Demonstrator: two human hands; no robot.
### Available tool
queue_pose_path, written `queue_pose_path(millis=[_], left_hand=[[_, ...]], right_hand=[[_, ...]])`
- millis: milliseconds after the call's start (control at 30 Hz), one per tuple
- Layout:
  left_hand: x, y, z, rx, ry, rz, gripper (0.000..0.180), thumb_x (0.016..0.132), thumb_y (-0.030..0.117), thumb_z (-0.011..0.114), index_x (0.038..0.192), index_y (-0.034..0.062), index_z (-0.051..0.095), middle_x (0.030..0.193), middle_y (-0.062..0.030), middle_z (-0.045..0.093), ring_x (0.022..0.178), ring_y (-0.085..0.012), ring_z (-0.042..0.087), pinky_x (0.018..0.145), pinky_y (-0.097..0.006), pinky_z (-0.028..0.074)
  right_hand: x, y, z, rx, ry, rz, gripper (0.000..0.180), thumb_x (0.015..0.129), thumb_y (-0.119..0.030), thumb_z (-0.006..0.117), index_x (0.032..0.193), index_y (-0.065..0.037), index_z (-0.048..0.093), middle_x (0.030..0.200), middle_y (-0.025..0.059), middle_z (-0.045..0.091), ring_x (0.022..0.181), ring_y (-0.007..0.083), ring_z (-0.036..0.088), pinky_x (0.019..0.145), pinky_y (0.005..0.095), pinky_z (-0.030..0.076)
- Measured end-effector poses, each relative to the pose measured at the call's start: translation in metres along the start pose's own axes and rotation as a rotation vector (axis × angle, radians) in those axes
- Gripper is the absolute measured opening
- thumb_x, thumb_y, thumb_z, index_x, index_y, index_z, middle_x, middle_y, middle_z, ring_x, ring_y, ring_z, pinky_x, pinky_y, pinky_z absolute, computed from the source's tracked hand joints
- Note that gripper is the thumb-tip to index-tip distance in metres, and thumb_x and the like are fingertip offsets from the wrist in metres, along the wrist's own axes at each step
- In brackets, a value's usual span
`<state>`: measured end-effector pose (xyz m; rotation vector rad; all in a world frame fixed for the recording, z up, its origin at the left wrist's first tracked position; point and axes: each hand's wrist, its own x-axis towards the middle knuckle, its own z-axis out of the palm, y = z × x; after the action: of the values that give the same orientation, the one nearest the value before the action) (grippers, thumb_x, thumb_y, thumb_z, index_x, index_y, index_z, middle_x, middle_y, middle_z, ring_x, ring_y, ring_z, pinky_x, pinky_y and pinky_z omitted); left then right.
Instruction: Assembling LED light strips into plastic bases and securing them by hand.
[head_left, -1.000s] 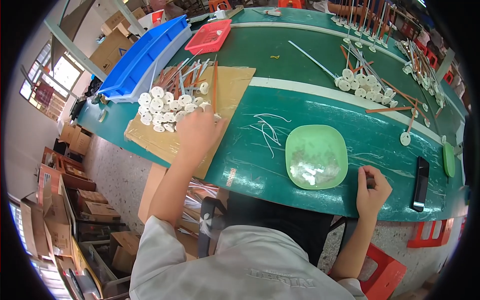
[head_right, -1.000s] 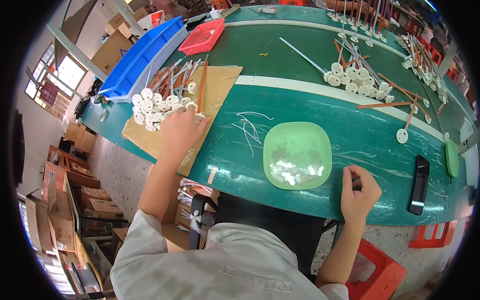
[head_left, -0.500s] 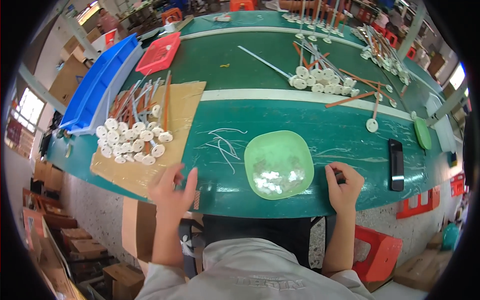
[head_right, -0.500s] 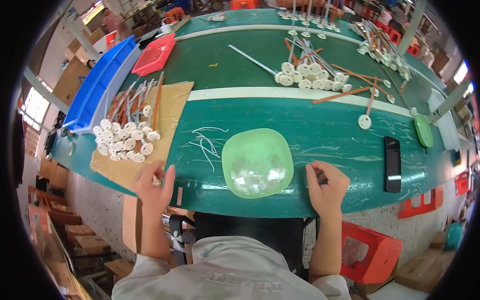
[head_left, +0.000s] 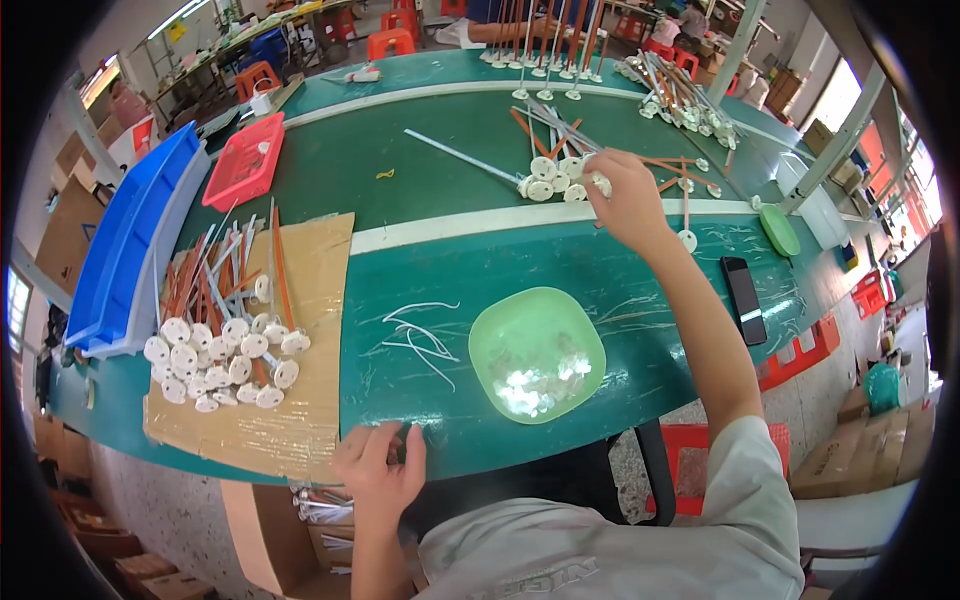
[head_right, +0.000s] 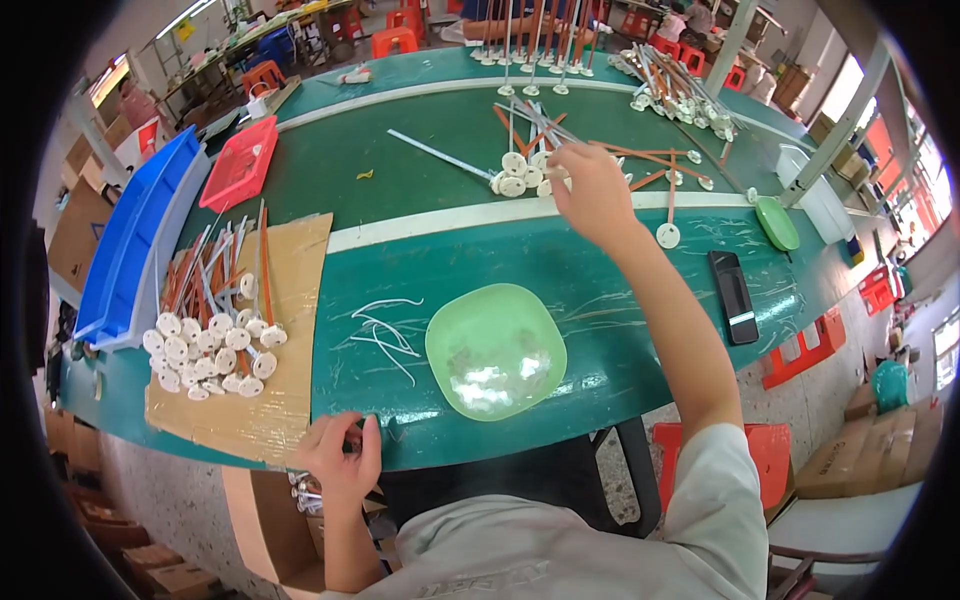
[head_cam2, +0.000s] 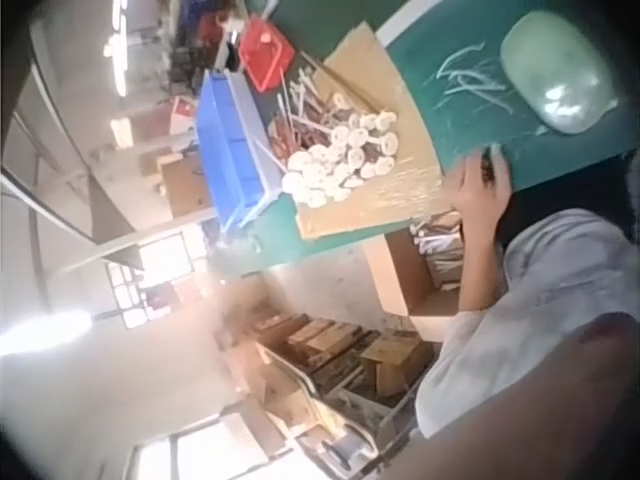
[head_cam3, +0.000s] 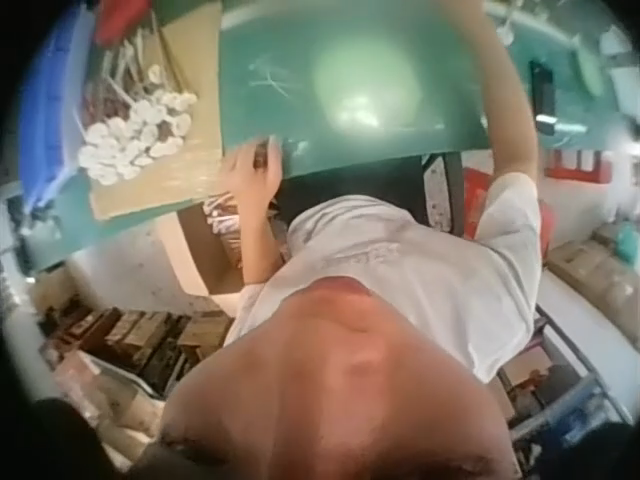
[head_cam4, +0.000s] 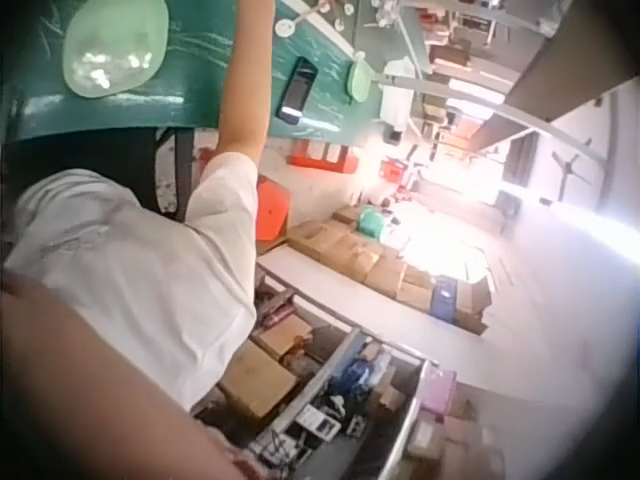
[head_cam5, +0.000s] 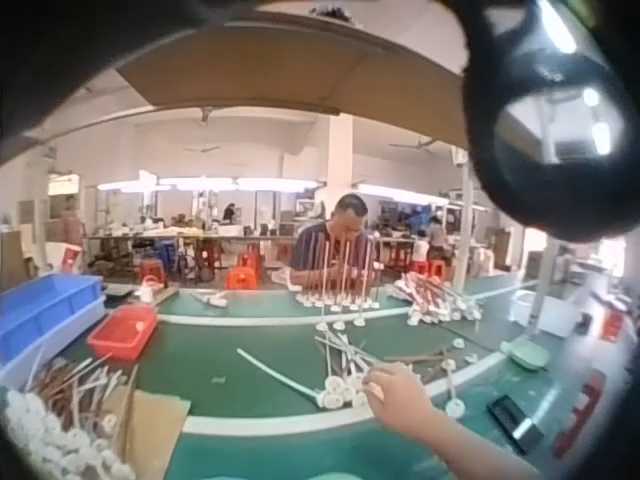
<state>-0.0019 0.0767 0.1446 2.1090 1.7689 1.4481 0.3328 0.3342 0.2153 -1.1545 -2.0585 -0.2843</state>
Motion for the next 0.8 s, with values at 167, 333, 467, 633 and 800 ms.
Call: queue_pose_path(millis=[167,333,467,633,800], left_hand=[[0.001,0.001,0.004,0.042,0.032,0.001,0.01,0.073,0.005,0.073,0.076,0.0044,0.063,0.057,-0.0044,0.052,0.048,-0.0187,0.049,0.046,-0.03,0.034],[0.0,-0.001,0.003,0.046,0.023,0.007,0.01,0.073,0.005,0.073,0.075,0.0044,0.063,0.057,-0.0048,0.052,0.048,-0.0188,0.049,0.046,-0.03,0.034],[0.0,0.0,0.001,0.049,0.031,0.052,0.009,0.073,0.003,0.072,0.074,0.0035,0.063,0.058,-0.0059,0.053,0.049,-0.0186,0.049,0.046,-0.029,0.035],[-0.02,0.026,0.004,-0.432,0.01,-0.17,0.009,0.077,-0.008,0.068,0.076,-0.001,0.064,0.069,-0.0071,0.062,0.061,-0.0116,0.056,0.055,-0.024,0.042],[-0.033,0.085,0.025,-1.594,-0.521,-0.427,0.061,0.08,-0.005,0.071,0.136,-0.0052,0.047,0.129,-0.02,0.057,0.116,-0.0254,0.059,0.099,-0.042,0.048]], right_hand=[[0.031,0.058,0.021,-0.245,-0.236,0.11,0.024,0.075,-0.003,0.065,0.098,-0.009,0.069,0.092,0.0114,0.066,0.093,0.0315,0.063,0.086,0.0426,0.051],[0.028,0.046,0.004,-0.114,-0.291,0.148,0.016,0.077,-0.006,0.069,0.092,-0.006,0.071,0.089,0.0113,0.067,0.085,0.0296,0.065,0.079,0.0394,0.053],[-0.011,-0.008,-0.029,0.159,-0.073,0.185,0.017,0.076,-0.007,0.075,0.09,-0.001,0.07,0.082,0.0103,0.069,0.071,0.021,0.067,0.067,0.0321,0.053],[-0.094,-0.127,-0.08,0.512,0.041,0.021,0.016,0.071,-0.004,0.08,0.085,-0.003,0.071,0.083,0.0097,0.071,0.07,0.0223,0.068,0.064,0.0323,0.053],[-0.152,-0.192,-0.107,0.947,-0.007,-0.153,0.02,0.066,0.0,0.081,0.084,-0.001,0.072,0.085,0.0116,0.071,0.069,0.0238,0.067,0.059,0.032,0.047]])
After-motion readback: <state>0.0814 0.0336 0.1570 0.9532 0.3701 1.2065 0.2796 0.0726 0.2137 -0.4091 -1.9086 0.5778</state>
